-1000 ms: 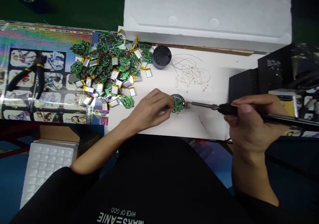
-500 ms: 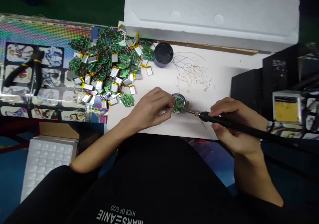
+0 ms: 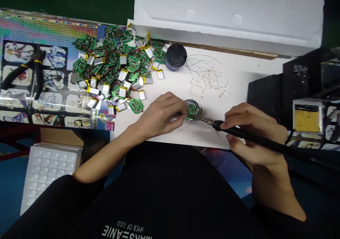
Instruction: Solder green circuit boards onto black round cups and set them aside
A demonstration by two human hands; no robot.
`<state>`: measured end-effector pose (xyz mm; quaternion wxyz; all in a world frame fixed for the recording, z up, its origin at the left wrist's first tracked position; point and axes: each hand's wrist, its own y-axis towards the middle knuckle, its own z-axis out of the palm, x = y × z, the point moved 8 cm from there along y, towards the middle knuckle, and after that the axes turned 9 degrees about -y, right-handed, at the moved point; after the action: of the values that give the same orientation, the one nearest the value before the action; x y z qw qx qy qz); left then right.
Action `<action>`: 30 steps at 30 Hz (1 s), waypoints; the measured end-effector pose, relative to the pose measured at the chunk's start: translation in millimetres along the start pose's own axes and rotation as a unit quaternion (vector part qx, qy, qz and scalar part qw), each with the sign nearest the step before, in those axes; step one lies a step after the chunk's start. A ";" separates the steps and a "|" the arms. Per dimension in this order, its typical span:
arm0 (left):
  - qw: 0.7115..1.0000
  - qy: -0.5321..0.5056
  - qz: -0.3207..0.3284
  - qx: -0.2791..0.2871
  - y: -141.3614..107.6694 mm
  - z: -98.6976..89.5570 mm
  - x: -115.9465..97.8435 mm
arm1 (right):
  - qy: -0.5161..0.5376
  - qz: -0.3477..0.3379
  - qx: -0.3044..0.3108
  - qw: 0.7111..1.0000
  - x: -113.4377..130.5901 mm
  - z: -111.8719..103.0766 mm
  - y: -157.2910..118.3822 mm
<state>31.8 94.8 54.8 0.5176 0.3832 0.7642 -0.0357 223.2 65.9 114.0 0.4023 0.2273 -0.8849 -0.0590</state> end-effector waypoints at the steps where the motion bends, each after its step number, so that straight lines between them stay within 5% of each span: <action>1: 1.000 0.000 -0.002 0.001 0.0 0.1 0.4 | 0.000 0.000 0.002 1.000 -0.2 0.2 0.0; 30: 1.000 0.000 0.012 0.000 -0.7 -0.1 -0.7 | 0.020 0.003 0.025 0.999 -6.7 2.6 3.1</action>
<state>31.4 94.0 55.2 0.5182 0.3921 0.7595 -0.0298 224.1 71.4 108.5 0.4145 0.2355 -0.8785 -0.0305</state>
